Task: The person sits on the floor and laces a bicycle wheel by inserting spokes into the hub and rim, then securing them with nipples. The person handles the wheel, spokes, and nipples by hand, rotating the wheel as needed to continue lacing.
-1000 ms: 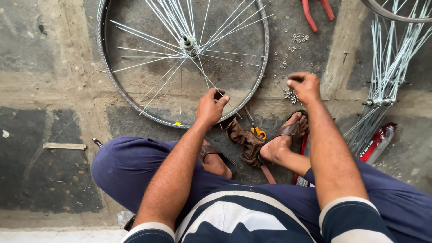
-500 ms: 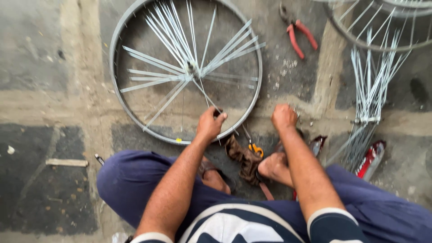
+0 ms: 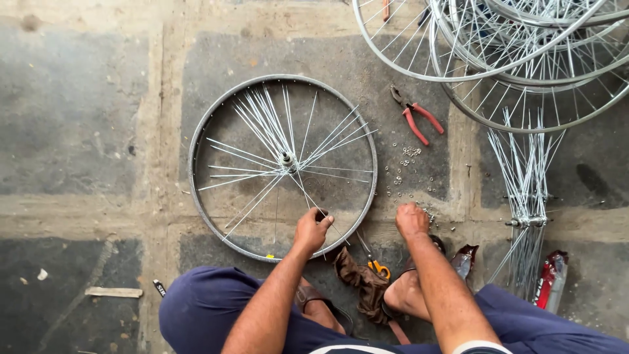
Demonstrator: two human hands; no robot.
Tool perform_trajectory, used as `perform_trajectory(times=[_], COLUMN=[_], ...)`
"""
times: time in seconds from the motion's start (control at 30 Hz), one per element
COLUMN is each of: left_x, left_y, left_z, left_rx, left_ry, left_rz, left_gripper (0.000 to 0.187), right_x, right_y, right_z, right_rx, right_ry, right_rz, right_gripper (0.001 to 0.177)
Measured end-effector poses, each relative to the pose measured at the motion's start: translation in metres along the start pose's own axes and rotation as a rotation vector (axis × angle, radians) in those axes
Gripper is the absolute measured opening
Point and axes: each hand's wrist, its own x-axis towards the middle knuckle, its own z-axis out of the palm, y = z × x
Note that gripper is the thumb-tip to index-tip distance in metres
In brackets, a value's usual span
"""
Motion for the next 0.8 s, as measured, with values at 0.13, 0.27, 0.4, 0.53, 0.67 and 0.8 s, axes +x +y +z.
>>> perform_trajectory(times=[0.13, 0.27, 0.4, 0.53, 0.67, 0.8], left_x=[-0.002, -0.005, -0.003, 0.001, 0.006, 0.0], left_y=[0.003, 0.002, 0.002, -0.002, -0.005, 0.0], left_z=[-0.002, -0.003, -0.004, 0.0, 0.004, 0.001], left_rx=[0.006, 0.008, 0.013, 0.04, 0.067, 0.067], left_ry=[-0.003, 0.003, 0.005, 0.025, 0.031, 0.028], left_rz=[-0.011, -0.01, -0.007, 0.015, 0.029, 0.005], left_gripper=[0.035, 0.035, 0.035, 0.035, 0.036, 0.036], right_x=[-0.002, -0.009, -0.004, -0.002, -0.003, -0.013], right_y=[0.0, 0.002, 0.0, -0.005, -0.014, -0.031], right_z=[-0.002, -0.001, -0.004, -0.008, -0.023, -0.061], right_rx=[0.016, -0.009, 0.006, 0.719, 1.948, 2.115], right_ry=[-0.044, 0.045, 0.113, 0.084, -0.057, -0.148], right_rz=[0.02, -0.028, -0.054, 0.333, 0.368, 0.279], right_gripper=[0.03, 0.029, 0.027, 0.02, 0.007, 0.004])
